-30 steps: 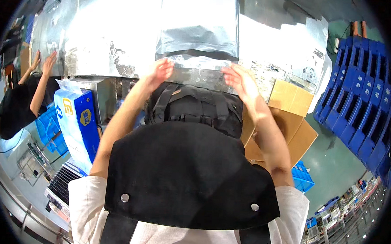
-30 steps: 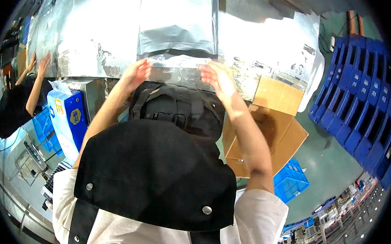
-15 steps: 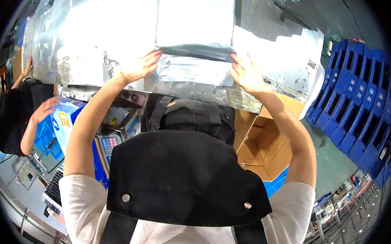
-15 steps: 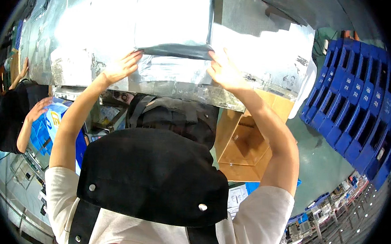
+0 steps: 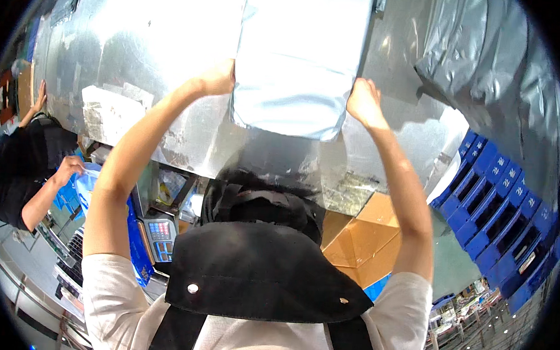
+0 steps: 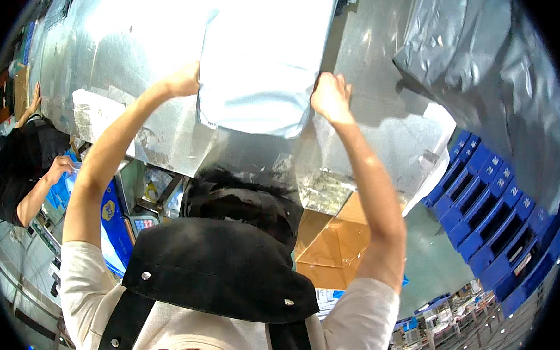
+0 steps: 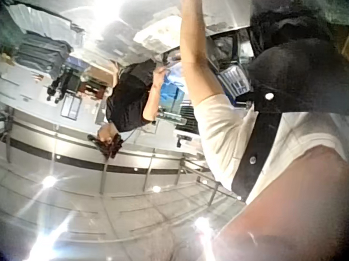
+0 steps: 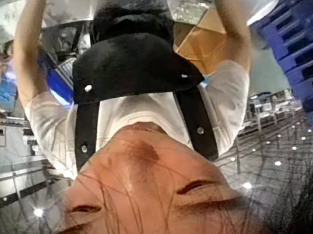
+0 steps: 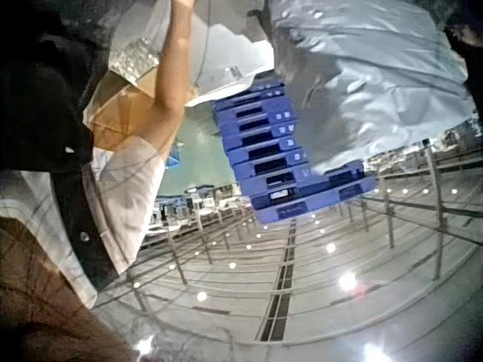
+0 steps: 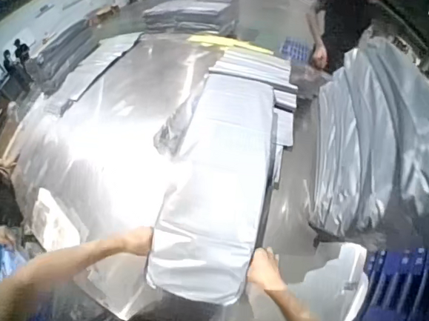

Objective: The person packages bundles of paper towels by sliding them into grey shipping bags, sealing the bags by hand, and stacking the completed packages onto a pile on the work table.

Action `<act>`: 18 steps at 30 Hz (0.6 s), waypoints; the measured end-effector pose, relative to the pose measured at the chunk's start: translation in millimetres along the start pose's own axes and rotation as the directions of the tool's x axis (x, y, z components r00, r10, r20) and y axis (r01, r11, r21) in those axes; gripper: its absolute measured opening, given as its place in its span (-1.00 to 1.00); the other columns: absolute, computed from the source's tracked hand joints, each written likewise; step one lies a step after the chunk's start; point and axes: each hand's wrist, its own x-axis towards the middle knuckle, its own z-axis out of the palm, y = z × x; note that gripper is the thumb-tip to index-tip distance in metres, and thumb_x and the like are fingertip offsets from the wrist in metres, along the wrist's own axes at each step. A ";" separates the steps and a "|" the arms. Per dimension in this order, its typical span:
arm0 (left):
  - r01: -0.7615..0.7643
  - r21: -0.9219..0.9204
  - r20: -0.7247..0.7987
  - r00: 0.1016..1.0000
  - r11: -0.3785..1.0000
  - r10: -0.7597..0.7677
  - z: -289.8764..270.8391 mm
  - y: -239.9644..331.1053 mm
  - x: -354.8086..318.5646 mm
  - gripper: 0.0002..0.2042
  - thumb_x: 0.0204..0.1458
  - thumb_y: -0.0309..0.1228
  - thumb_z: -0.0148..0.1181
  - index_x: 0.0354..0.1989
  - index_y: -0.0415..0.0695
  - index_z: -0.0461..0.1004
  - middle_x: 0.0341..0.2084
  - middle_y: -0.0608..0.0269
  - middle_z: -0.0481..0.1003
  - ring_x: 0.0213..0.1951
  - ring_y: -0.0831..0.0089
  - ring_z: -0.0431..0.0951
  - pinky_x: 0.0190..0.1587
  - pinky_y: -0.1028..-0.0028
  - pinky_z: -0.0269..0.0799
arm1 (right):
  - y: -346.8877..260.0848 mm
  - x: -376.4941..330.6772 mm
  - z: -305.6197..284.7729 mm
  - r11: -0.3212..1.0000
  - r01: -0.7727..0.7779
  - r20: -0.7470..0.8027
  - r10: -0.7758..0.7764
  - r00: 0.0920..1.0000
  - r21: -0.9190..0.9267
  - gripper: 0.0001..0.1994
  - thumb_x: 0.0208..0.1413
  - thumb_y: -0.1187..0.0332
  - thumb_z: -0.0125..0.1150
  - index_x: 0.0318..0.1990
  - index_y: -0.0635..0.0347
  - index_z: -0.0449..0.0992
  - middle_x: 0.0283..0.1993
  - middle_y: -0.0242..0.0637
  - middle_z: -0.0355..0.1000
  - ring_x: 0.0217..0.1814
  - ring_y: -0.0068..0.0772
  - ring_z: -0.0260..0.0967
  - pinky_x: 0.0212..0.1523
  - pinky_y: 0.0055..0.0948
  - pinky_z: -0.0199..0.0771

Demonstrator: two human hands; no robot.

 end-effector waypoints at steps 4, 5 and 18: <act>0.069 -0.576 -0.459 0.797 0.814 -0.392 36.8 -12.9 14.7 -0.66 0.07 -0.31 -0.17 -0.10 -0.31 0.33 -0.28 0.02 0.44 -0.15 0.29 0.44 -0.15 0.41 0.38 | -18.6 13.2 28.4 0.693 0.009 -0.238 0.236 0.942 0.721 -0.54 0.10 0.12 -0.23 0.03 0.29 0.22 0.02 -0.03 0.23 0.10 -0.10 0.14 0.13 -0.27 0.11; 0.060 -0.576 -0.461 0.799 0.815 -0.385 34.9 5.0 14.6 -0.66 0.07 -0.31 -0.17 -0.10 -0.31 0.33 -0.28 0.02 0.44 -0.15 0.29 0.44 -0.15 0.41 0.38 | -20.8 13.5 25.2 0.147 0.041 -0.095 0.379 0.920 0.988 -0.40 0.12 -0.06 -0.32 0.14 0.24 0.12 0.14 -0.09 0.14 0.20 -0.14 0.04 0.15 -0.26 0.08; -0.316 -0.915 -0.378 0.890 0.253 -0.256 -35.0 200.1 -80.0 -0.59 -0.14 -0.17 0.07 -0.20 -0.26 0.39 -0.36 0.08 0.46 -0.37 0.37 0.49 -0.31 0.50 0.44 | -73.9 -155.5 -178.6 0.336 0.671 -0.640 -0.214 0.738 0.661 -0.18 -0.29 0.15 0.25 0.13 0.42 0.04 0.02 0.08 0.20 0.07 -0.15 0.16 0.12 -0.37 0.06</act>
